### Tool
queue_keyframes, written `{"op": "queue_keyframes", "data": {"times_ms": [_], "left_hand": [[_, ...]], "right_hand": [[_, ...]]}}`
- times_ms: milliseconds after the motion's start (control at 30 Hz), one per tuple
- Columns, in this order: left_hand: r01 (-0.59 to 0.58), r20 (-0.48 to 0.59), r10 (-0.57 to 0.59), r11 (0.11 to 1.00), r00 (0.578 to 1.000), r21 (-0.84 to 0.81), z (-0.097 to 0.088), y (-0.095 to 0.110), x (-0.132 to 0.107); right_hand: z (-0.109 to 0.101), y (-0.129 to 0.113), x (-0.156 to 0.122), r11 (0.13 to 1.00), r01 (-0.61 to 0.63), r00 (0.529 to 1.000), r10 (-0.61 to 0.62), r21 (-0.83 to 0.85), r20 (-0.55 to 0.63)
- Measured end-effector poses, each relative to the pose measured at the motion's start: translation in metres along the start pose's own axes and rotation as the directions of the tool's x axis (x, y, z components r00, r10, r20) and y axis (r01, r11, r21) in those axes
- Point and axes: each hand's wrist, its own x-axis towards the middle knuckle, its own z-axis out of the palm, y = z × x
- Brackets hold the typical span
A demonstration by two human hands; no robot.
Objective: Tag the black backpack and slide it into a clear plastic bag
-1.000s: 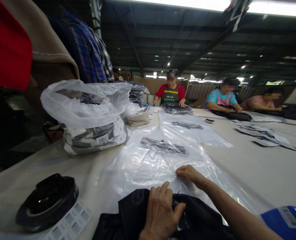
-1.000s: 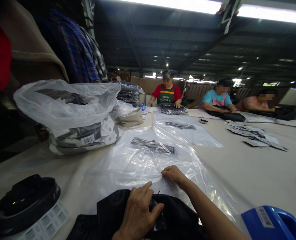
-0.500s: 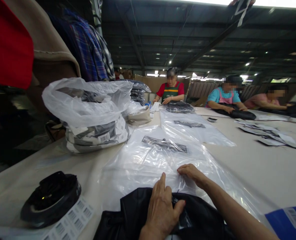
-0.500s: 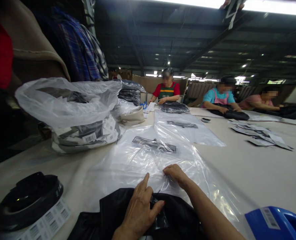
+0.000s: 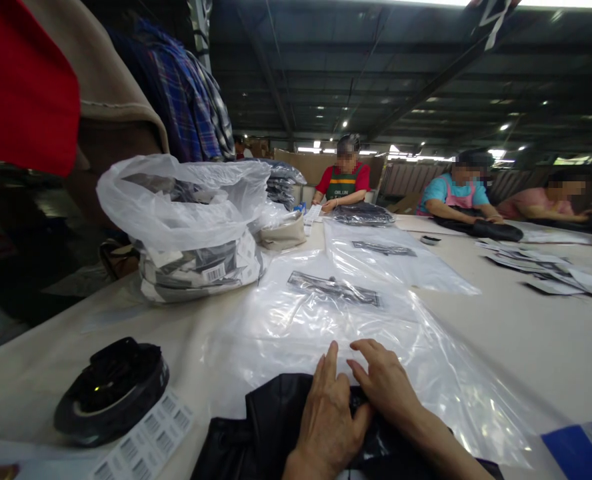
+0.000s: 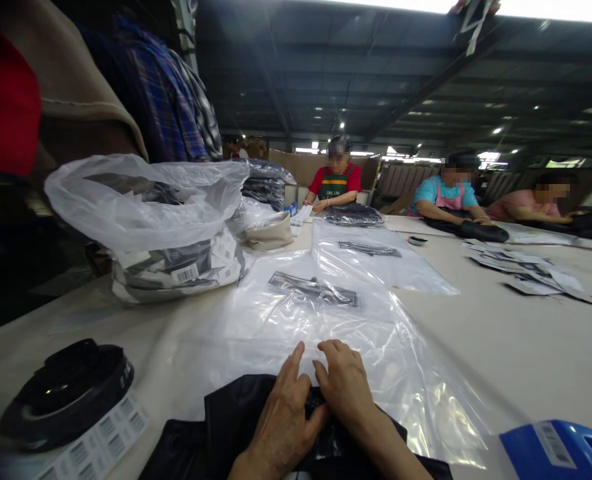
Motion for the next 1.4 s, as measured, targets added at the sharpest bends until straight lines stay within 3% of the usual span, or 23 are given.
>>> {"op": "queue_keyframes", "data": {"times_ms": [200, 400, 533, 800, 1000, 1200, 1400], "left_hand": [[-0.001, 0.001, 0.001, 1.0, 1.0, 0.027, 0.002, 0.0, 0.0], [-0.012, -0.003, 0.012, 0.999, 1.0, 0.045, 0.002, 0.001, -0.003], [-0.02, -0.029, 0.023, 0.997, 0.999, 0.072, 0.008, -0.003, -0.004], [-0.074, -0.147, 0.096, 0.986, 0.984, 0.149, 0.024, -0.016, -0.002], [-0.145, -0.101, 0.169, 0.966, 0.98, 0.213, 0.02, -0.025, -0.001], [-0.099, -0.143, 0.126, 0.978, 0.982, 0.181, 0.012, -0.013, -0.002], [-0.166, -0.081, 0.186, 0.963, 0.979, 0.212, 0.005, -0.006, -0.002]], "right_hand": [[0.015, 0.007, -0.001, 0.984, -0.144, 0.984, 0.154, 0.102, -0.094], [0.017, 0.022, 0.002, 0.917, -0.251, 0.966, 0.258, 0.31, 0.021], [0.019, 0.028, 0.004, 0.861, -0.272, 0.962, 0.256, 0.43, 0.096], [0.018, 0.026, 0.004, 0.808, -0.261, 0.962, 0.266, 0.528, 0.069], [0.013, 0.024, 0.003, 0.796, -0.244, 0.967, 0.244, 0.554, 0.075], [0.011, 0.029, 0.003, 0.778, -0.239, 0.97, 0.22, 0.58, 0.104], [0.011, 0.027, 0.002, 0.794, -0.217, 0.974, 0.214, 0.568, 0.072]]}}
